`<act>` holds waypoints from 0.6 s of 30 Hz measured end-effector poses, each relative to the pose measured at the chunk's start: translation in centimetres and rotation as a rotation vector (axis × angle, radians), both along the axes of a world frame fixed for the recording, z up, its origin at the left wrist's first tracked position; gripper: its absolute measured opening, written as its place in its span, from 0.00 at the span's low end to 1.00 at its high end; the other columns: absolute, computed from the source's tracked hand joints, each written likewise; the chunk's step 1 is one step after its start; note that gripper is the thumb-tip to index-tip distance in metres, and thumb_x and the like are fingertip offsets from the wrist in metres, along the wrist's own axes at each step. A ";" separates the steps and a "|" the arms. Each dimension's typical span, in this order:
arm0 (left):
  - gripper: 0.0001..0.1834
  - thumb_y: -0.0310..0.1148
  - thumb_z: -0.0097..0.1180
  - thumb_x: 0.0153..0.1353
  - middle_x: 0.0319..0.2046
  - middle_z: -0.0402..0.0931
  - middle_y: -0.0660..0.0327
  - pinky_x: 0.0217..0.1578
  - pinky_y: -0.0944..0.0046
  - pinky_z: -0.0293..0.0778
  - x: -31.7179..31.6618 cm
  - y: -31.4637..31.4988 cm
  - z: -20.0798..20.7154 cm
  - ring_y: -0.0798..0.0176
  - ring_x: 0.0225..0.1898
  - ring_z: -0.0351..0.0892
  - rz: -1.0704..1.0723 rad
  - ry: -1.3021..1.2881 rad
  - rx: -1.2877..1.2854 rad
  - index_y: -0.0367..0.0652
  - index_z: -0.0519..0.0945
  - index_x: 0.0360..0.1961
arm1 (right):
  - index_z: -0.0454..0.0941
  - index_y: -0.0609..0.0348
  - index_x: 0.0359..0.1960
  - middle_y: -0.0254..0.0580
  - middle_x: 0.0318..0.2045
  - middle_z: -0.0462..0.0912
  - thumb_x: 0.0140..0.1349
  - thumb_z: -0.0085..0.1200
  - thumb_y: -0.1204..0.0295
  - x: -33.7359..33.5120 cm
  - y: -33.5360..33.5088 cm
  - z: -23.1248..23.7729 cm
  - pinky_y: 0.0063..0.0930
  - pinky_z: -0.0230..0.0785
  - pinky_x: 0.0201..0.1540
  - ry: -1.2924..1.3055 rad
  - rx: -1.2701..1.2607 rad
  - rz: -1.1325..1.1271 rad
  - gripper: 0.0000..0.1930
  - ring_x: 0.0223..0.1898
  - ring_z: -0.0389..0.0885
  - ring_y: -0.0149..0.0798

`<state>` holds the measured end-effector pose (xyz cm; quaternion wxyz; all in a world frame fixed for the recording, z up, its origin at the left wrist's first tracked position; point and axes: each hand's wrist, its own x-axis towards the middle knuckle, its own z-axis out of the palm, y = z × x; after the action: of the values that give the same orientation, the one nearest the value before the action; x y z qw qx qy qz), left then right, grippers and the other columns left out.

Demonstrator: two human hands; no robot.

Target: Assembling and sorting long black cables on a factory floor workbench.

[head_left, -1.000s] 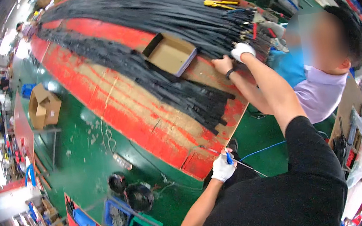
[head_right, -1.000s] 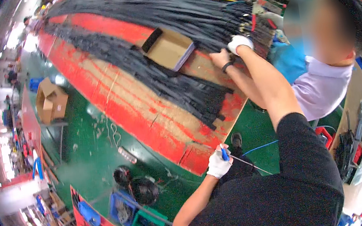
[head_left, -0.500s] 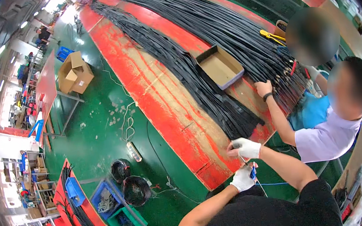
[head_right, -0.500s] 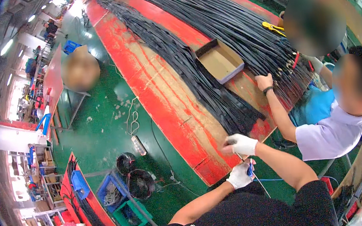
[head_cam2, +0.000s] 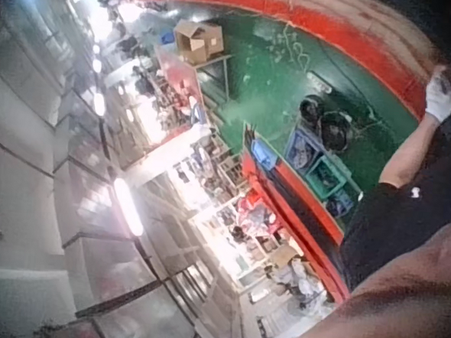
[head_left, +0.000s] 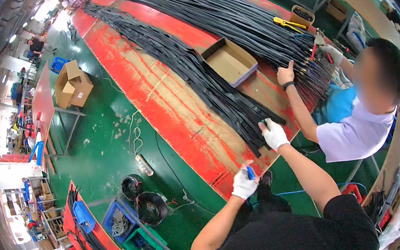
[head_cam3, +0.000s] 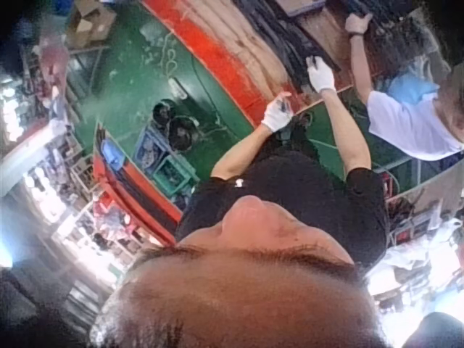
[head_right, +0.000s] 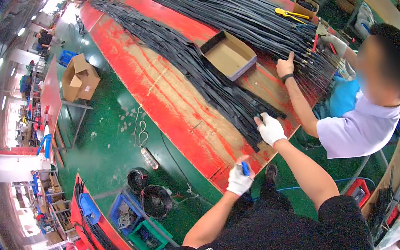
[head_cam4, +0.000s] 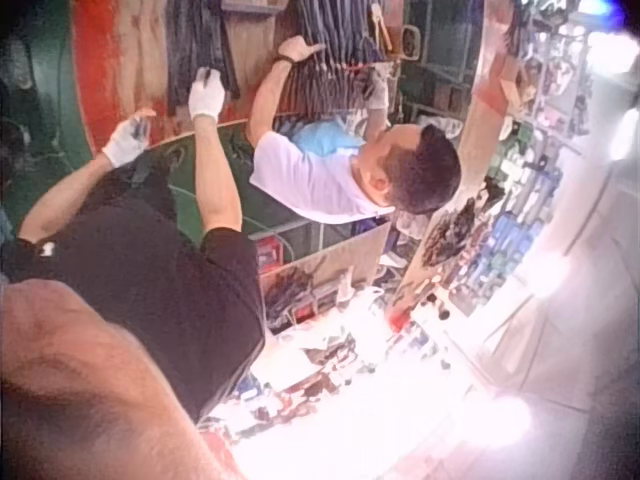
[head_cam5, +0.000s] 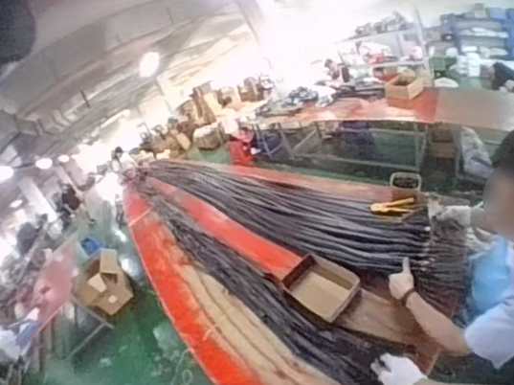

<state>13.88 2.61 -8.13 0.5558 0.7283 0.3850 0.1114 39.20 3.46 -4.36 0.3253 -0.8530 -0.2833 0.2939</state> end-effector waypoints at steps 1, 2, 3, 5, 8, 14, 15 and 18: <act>0.31 0.25 0.64 0.57 0.28 0.75 0.65 0.34 0.59 0.78 0.5 0.9 1.8 0.63 0.29 0.80 0.093 0.019 -0.123 0.47 0.71 0.64 | 0.79 0.67 0.60 0.69 0.47 0.86 0.75 0.51 0.49 0.6 0.5 -0.6 0.52 0.74 0.58 -0.001 -0.006 0.000 0.29 0.54 0.83 0.66; 0.30 0.22 0.63 0.59 0.29 0.74 0.70 0.31 0.66 0.75 0.5 2.1 2.4 0.71 0.28 0.75 0.112 0.032 -0.122 0.46 0.73 0.64 | 0.79 0.67 0.59 0.69 0.49 0.85 0.74 0.51 0.49 1.3 1.2 -1.2 0.52 0.74 0.59 -0.002 -0.013 0.002 0.29 0.55 0.83 0.67; 0.31 0.21 0.63 0.58 0.31 0.74 0.70 0.32 0.66 0.76 0.3 3.0 2.1 0.71 0.30 0.76 0.147 0.010 -0.137 0.46 0.74 0.64 | 0.80 0.66 0.58 0.68 0.49 0.85 0.73 0.52 0.50 1.6 2.1 -1.4 0.52 0.74 0.59 -0.034 -0.036 0.038 0.29 0.55 0.83 0.66; 0.32 0.20 0.62 0.56 0.35 0.76 0.69 0.35 0.65 0.77 0.6 5.1 0.6 0.70 0.33 0.77 0.201 -0.035 -0.182 0.46 0.74 0.64 | 0.82 0.63 0.57 0.66 0.50 0.85 0.71 0.55 0.51 1.9 3.5 -2.6 0.51 0.74 0.60 -0.140 -0.069 0.071 0.27 0.56 0.83 0.65; 0.36 0.18 0.62 0.53 0.47 0.79 0.62 0.40 0.63 0.80 2.9 9.1 0.4 0.67 0.39 0.80 0.194 -0.023 -0.167 0.46 0.74 0.67 | 0.85 0.59 0.50 0.59 0.47 0.88 0.67 0.63 0.57 2.2 4.6 -4.0 0.48 0.76 0.57 -0.051 -0.092 0.073 0.19 0.54 0.85 0.61; 0.40 0.26 0.64 0.55 0.45 0.84 0.56 0.48 0.60 0.80 11.4 19.0 -0.1 0.60 0.42 0.85 0.120 -0.014 -0.001 0.41 0.71 0.72 | 0.83 0.57 0.58 0.61 0.50 0.87 0.65 0.65 0.57 1.5 4.9 -6.3 0.47 0.76 0.59 -0.150 -0.108 0.007 0.23 0.55 0.85 0.60; 0.40 0.27 0.65 0.55 0.42 0.84 0.57 0.46 0.60 0.81 13.0 20.1 0.6 0.60 0.40 0.85 0.117 0.055 -0.086 0.41 0.71 0.73 | 0.81 0.58 0.61 0.62 0.53 0.86 0.63 0.67 0.55 1.6 5.0 -6.4 0.46 0.75 0.62 -0.139 -0.139 0.012 0.28 0.58 0.84 0.59; 0.41 0.30 0.66 0.53 0.36 0.84 0.57 0.44 0.60 0.81 16.2 22.3 0.0 0.59 0.37 0.85 0.103 0.089 -0.149 0.40 0.73 0.72 | 0.81 0.60 0.62 0.62 0.55 0.85 0.62 0.68 0.53 1.7 6.5 -5.6 0.45 0.74 0.63 -0.132 -0.213 0.077 0.32 0.59 0.83 0.59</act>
<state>30.10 24.88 -8.11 0.5843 0.6683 0.4537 0.0784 40.88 9.92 -9.95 0.2017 -0.8888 -0.3038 0.2777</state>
